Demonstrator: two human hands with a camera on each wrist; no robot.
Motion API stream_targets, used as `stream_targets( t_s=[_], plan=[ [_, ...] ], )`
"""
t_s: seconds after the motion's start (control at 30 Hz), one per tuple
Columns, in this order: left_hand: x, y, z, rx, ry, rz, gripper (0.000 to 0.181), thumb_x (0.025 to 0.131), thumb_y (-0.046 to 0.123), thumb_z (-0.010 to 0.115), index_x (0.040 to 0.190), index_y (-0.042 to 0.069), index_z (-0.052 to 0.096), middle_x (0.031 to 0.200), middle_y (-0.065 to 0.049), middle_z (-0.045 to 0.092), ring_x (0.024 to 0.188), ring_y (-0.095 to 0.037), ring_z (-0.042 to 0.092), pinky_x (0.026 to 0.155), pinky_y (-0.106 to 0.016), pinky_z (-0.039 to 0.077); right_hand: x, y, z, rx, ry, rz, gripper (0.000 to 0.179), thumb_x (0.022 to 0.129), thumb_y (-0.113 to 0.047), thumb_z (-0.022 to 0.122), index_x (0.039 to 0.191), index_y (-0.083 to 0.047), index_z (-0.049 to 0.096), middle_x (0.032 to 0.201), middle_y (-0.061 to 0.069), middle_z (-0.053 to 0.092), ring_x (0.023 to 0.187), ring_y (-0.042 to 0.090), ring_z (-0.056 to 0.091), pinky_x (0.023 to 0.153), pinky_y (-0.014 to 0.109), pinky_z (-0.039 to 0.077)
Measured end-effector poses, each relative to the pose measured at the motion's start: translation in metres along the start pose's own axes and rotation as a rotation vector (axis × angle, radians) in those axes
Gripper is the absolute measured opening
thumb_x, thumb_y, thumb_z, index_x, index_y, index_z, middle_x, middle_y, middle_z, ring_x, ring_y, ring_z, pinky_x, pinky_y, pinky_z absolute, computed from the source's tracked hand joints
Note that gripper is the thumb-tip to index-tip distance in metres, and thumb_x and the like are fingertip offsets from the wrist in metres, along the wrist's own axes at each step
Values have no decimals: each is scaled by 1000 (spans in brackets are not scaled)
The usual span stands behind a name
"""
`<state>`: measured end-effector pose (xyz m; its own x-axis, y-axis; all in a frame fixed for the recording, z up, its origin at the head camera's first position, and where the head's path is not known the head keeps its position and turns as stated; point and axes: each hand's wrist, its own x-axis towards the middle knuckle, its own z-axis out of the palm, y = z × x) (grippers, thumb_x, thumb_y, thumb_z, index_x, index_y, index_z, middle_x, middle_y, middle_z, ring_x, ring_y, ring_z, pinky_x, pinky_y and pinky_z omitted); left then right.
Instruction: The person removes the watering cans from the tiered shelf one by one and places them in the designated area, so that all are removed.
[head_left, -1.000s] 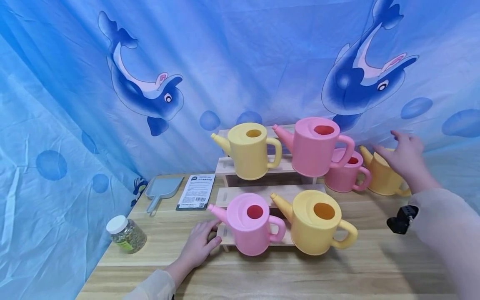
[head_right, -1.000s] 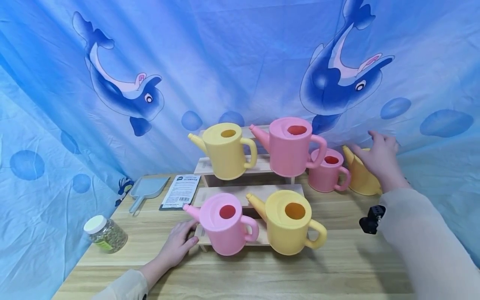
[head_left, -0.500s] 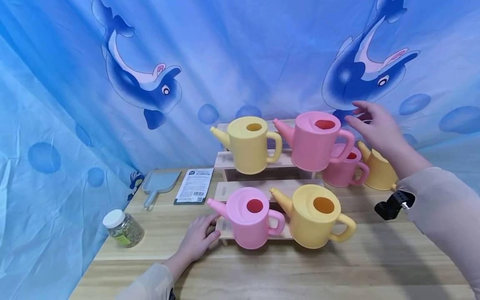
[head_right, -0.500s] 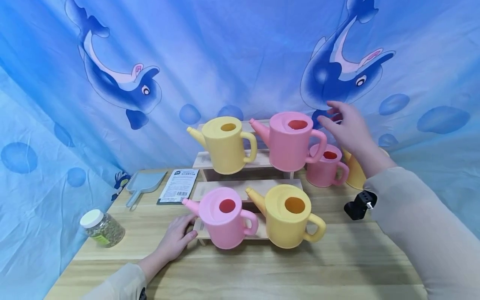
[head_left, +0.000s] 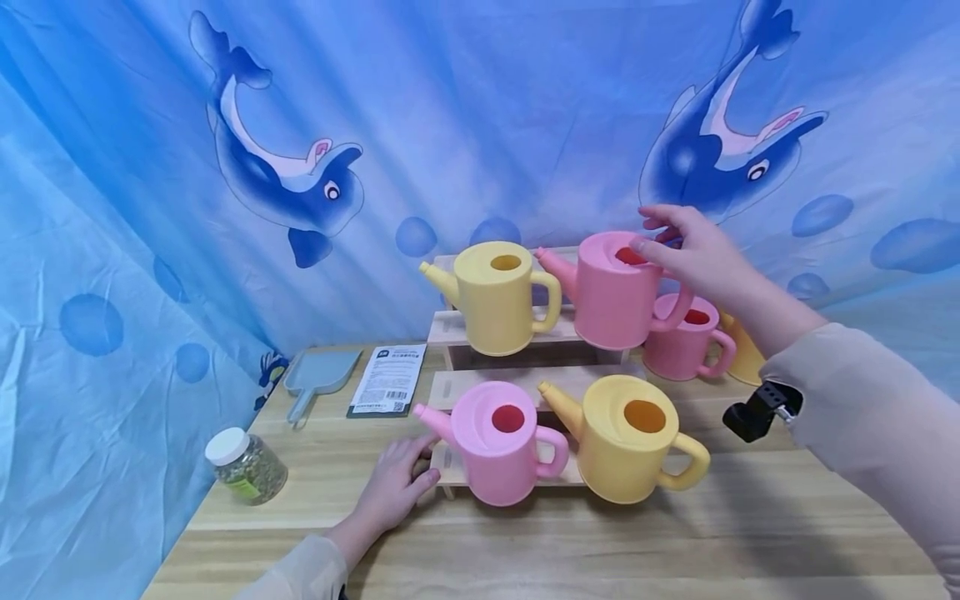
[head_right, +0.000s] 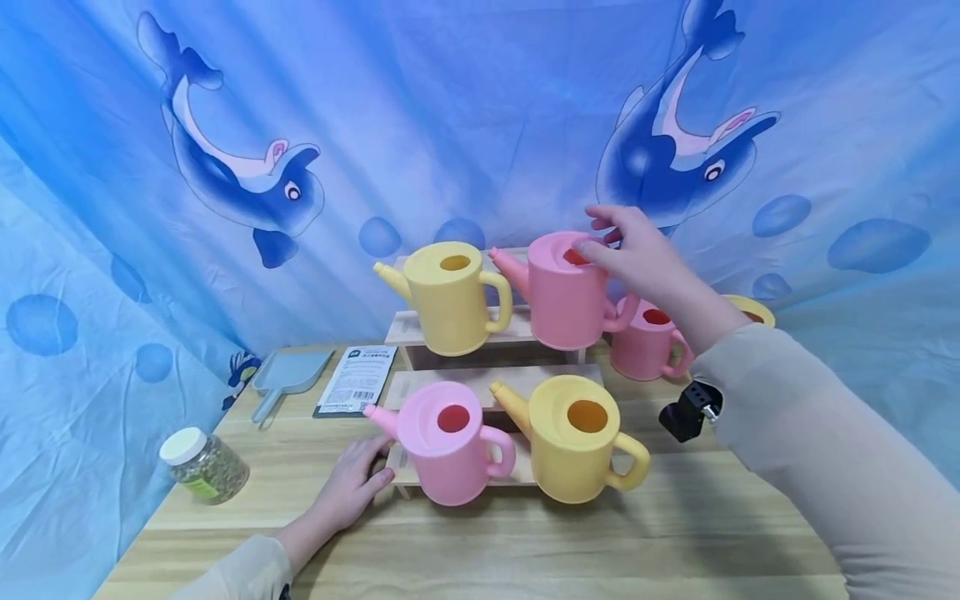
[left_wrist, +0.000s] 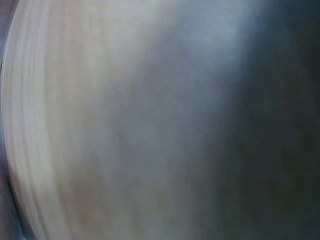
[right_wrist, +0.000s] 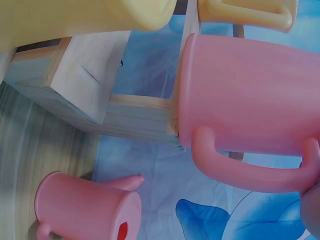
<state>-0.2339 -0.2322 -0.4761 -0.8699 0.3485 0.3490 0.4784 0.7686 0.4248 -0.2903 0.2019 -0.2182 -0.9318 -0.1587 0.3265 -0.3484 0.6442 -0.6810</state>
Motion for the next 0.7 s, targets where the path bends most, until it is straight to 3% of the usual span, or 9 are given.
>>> stream_targets(
  t_s=[0.37, 0.53, 0.7],
  plan=[
    [-2, -1, 1, 17, 37, 46, 51, 89, 37, 56, 138, 24, 46, 101, 6, 55, 98, -17, 47, 88, -48, 34, 1, 0, 2, -101, -86, 8, 79, 86, -43, 63, 148, -11, 26, 143, 22, 25, 124, 42, 30, 87, 61, 38],
    [-1, 0, 0, 15, 33, 41, 50, 90, 37, 56, 137, 23, 47, 102, 5, 56, 99, -18, 47, 88, -48, 34, 1, 2, 2, -115, -120, 32, 82, 87, -47, 60, 148, -8, 23, 144, 23, 25, 126, 44, 29, 90, 62, 35],
    [-1, -1, 1, 24, 36, 39, 50, 90, 38, 56, 138, 25, 46, 102, 7, 55, 99, -16, 47, 88, -48, 34, -1, 8, 2, -76, -157, 52, 82, 88, -47, 58, 150, -10, 18, 141, 21, 33, 123, 40, 36, 91, 60, 36]
  ],
)
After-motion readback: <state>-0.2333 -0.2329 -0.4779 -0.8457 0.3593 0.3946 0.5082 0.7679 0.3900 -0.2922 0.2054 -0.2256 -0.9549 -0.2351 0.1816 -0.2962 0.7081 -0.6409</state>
